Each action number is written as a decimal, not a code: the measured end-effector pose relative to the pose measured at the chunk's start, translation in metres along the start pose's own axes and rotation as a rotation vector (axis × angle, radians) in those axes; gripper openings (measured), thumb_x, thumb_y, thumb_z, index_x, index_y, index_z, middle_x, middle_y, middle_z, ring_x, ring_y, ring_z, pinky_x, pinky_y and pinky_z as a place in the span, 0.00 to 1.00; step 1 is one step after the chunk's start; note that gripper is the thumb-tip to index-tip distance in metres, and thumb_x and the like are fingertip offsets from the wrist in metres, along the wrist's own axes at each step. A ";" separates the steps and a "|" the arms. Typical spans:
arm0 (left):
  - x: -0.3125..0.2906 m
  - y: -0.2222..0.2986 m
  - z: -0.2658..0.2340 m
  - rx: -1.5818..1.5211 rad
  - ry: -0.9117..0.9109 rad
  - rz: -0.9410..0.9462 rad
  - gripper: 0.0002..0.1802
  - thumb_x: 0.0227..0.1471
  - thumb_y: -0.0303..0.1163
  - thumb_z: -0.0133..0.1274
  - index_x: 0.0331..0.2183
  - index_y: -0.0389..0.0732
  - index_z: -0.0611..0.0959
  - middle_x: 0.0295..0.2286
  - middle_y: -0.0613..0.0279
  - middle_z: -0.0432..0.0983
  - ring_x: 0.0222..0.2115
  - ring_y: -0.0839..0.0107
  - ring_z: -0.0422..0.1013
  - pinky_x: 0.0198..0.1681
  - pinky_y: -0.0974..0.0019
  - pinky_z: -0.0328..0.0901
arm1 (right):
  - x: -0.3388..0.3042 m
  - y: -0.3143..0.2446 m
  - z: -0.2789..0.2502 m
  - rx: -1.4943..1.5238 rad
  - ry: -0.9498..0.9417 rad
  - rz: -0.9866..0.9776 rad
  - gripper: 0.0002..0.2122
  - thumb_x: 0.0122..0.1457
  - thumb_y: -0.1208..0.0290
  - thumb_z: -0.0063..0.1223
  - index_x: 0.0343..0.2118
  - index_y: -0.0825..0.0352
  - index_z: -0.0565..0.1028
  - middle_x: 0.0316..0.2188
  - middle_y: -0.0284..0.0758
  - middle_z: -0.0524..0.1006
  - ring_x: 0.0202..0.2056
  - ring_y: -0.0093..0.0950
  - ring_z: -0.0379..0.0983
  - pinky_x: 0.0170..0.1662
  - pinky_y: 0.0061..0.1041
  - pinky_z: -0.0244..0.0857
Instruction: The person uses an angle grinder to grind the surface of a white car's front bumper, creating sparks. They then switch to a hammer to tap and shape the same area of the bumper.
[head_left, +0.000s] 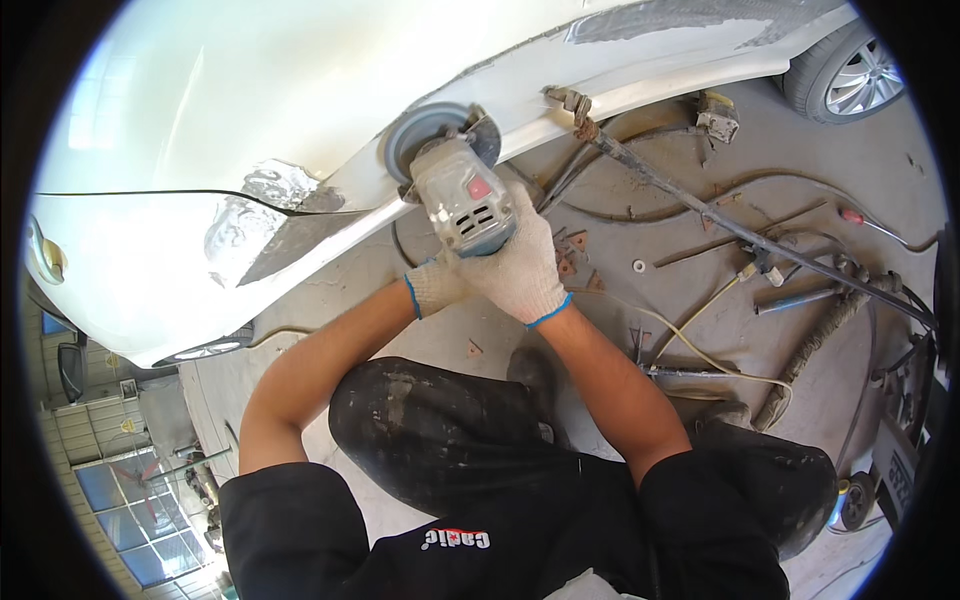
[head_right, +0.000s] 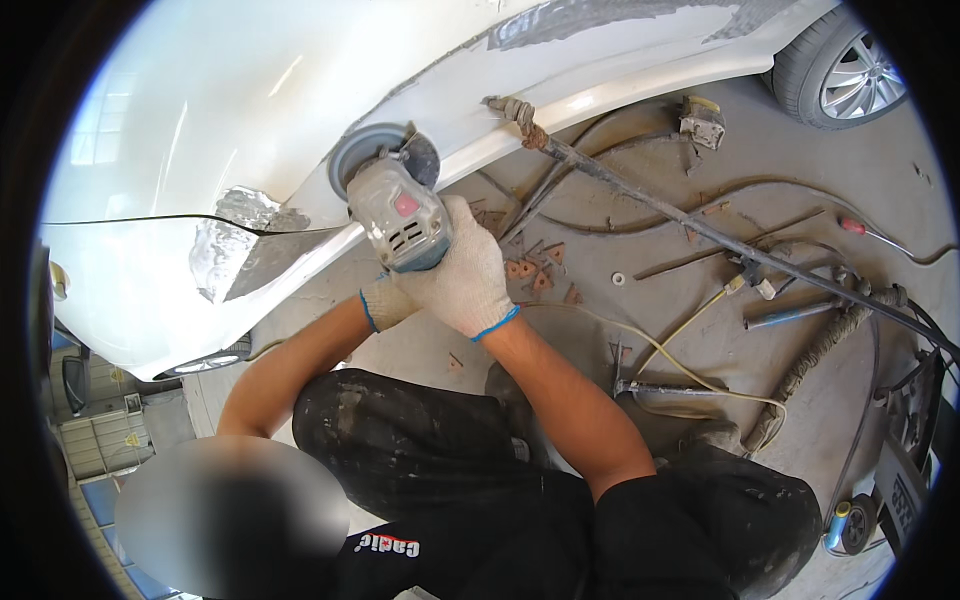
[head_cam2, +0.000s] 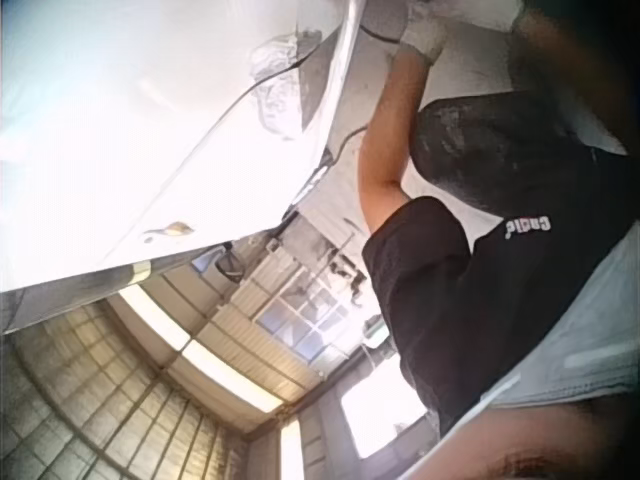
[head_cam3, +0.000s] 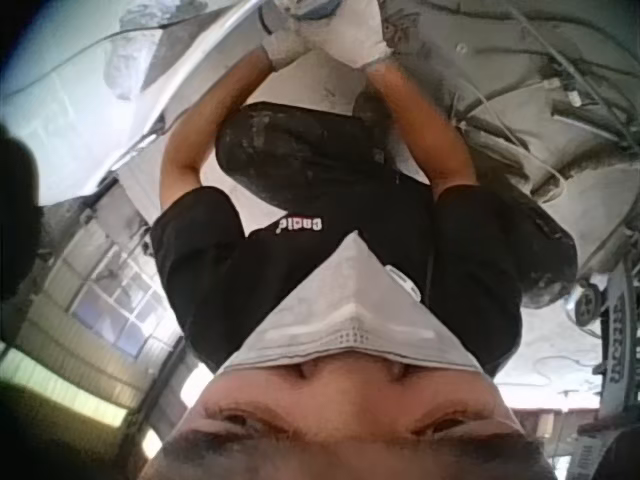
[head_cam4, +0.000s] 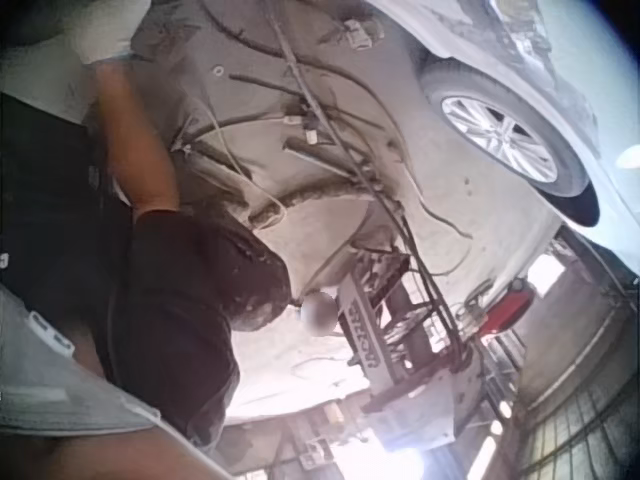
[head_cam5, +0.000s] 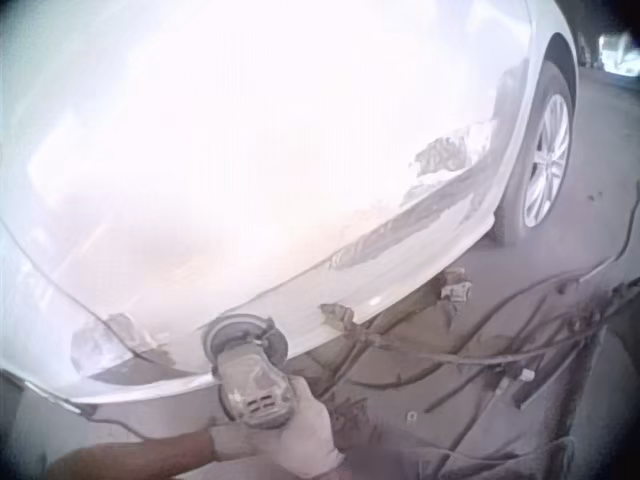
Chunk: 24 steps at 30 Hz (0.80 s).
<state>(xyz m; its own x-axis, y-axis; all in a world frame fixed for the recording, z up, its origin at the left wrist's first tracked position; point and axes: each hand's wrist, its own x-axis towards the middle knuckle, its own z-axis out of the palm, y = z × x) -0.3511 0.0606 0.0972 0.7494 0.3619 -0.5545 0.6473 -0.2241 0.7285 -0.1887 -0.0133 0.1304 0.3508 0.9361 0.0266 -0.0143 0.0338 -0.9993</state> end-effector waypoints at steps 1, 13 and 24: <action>0.003 0.004 -0.006 -0.013 -0.005 0.010 0.32 0.61 0.42 0.50 0.62 0.40 0.65 0.63 0.54 0.58 0.65 0.59 0.52 0.69 0.55 0.43 | 0.002 0.004 0.002 0.015 -0.015 -0.026 0.28 0.41 0.65 0.73 0.44 0.68 0.70 0.35 0.44 0.80 0.39 0.38 0.81 0.43 0.33 0.73; -0.013 0.043 -0.015 0.181 0.170 -0.061 0.31 0.62 0.39 0.48 0.63 0.41 0.64 0.64 0.55 0.56 0.65 0.61 0.52 0.69 0.58 0.44 | 0.003 0.006 0.009 0.019 -0.056 -0.051 0.30 0.39 0.62 0.72 0.45 0.66 0.69 0.35 0.48 0.79 0.40 0.48 0.77 0.44 0.38 0.72; -0.027 0.010 -0.016 0.183 0.137 -0.062 0.34 0.59 0.37 0.54 0.63 0.41 0.64 0.65 0.58 0.55 0.65 0.65 0.50 0.69 0.60 0.45 | -0.002 0.000 0.017 0.100 -0.082 -0.005 0.31 0.38 0.63 0.72 0.46 0.66 0.69 0.34 0.48 0.79 0.40 0.48 0.77 0.45 0.39 0.72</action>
<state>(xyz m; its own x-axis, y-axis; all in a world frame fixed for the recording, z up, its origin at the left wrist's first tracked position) -0.3674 0.0635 0.1258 0.6894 0.4965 -0.5274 0.7155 -0.3535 0.6026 -0.2055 -0.0089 0.1312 0.2734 0.9612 0.0377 -0.1071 0.0693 -0.9918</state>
